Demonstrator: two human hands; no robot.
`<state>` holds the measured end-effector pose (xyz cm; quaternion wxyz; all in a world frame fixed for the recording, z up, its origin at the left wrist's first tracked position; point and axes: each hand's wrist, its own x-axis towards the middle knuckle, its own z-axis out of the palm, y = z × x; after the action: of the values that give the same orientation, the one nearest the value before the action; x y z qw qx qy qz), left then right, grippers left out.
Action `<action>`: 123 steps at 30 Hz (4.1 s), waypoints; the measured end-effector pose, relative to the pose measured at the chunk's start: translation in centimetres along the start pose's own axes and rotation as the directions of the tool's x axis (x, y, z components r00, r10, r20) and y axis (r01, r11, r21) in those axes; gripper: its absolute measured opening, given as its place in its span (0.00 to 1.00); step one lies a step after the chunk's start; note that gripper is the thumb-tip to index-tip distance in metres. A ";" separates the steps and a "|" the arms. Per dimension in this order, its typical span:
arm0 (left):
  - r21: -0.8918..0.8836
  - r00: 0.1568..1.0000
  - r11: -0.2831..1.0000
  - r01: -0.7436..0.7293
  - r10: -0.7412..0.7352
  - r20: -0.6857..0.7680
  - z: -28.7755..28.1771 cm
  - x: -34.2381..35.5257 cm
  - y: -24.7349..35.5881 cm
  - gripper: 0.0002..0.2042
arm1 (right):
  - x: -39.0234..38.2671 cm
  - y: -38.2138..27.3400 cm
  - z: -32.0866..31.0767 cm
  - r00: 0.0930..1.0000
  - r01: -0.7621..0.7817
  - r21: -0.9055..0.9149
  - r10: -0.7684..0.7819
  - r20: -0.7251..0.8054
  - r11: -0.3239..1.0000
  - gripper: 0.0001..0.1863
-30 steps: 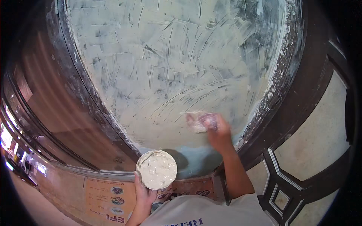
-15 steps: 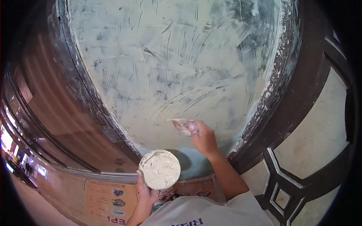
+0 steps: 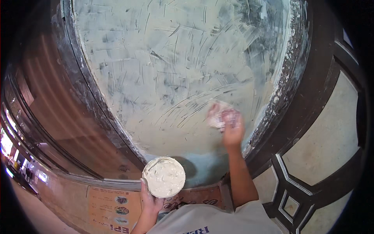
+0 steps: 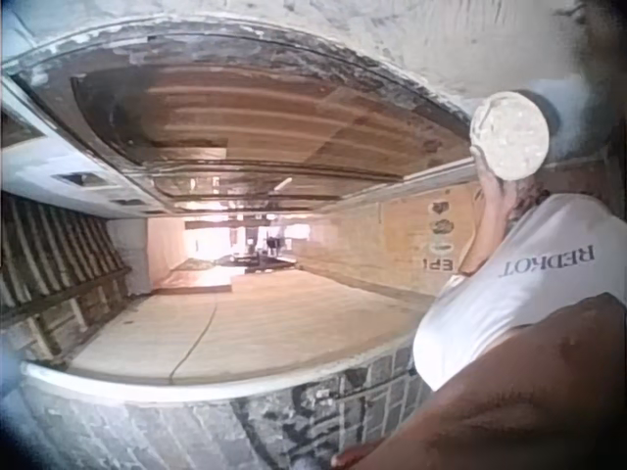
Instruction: The person applies white plaster from a small container onto a wall surface using a flexible hand spreader, smoothing the material in multiple directions across a circular area.
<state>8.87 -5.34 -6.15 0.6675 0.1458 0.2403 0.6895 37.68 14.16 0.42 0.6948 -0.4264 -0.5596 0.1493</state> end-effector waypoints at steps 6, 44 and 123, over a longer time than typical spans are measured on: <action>0.005 0.999 0.999 -0.046 0.046 0.013 0.0 -0.2 0.8 0.33 | 0.1 -5.4 -1.7 0.970 -0.063 0.450 0.160 -0.182 0.891 0.12; 0.013 0.996 0.997 -0.078 0.078 0.035 1.0 1.0 2.4 0.34 | -4.5 -4.0 3.9 0.494 -0.567 -0.016 0.356 0.793 0.824 0.16; 0.105 0.984 0.981 -0.161 0.168 -0.059 -0.2 0.6 2.2 0.33 | -7.1 -6.9 1.4 0.616 0.102 -0.217 0.109 0.780 0.971 0.19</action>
<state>6.86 -4.73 -5.26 0.5915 0.1748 0.2840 0.7341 32.26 5.82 1.05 0.3220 -0.3993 -0.8201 0.2536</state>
